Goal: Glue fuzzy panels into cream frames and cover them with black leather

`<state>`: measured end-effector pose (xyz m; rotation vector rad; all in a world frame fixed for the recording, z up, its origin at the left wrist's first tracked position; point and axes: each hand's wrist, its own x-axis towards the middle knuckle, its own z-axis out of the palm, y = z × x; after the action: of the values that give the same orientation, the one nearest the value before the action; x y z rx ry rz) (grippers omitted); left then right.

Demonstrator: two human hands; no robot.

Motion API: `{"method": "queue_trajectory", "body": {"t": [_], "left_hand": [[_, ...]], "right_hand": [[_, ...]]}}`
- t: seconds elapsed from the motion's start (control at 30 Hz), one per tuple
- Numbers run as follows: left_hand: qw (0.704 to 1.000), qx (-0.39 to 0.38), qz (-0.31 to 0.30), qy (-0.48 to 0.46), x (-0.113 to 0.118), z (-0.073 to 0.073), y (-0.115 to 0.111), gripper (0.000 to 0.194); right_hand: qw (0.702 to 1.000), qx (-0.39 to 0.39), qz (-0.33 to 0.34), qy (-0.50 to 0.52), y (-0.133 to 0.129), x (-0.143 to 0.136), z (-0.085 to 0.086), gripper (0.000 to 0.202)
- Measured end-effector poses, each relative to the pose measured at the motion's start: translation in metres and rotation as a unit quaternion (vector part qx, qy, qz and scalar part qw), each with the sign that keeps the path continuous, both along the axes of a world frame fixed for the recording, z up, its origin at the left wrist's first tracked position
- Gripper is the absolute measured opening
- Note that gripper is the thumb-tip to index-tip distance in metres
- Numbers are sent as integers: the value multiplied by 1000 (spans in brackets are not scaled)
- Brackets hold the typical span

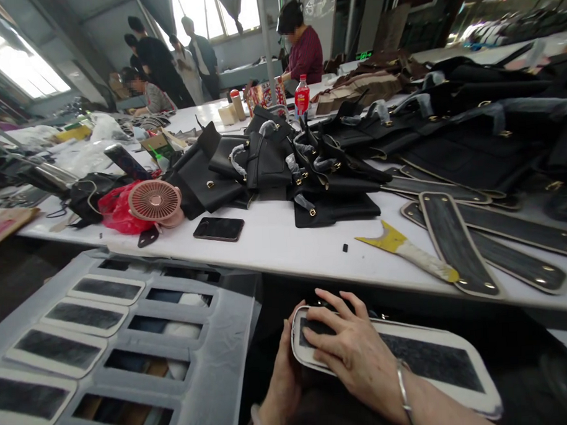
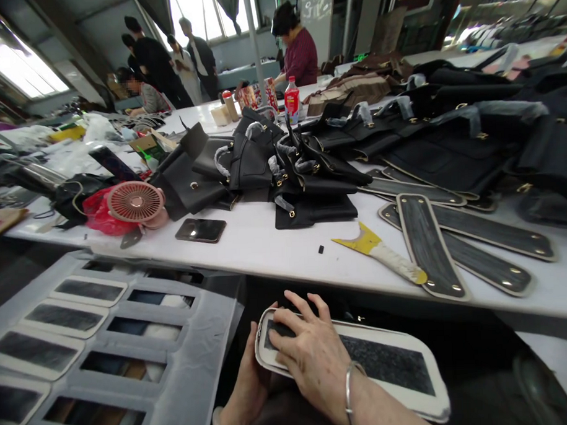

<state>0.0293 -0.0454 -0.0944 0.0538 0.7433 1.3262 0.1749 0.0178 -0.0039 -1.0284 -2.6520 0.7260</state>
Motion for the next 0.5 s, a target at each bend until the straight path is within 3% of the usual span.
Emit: {"method": "queue_trajectory", "body": {"t": [0.5], "left_hand": [[998,-27,-9,54,-10,-4,-7,46]], "right_hand": [[999,-39,-11,29,-4,0,-5,40]]}}
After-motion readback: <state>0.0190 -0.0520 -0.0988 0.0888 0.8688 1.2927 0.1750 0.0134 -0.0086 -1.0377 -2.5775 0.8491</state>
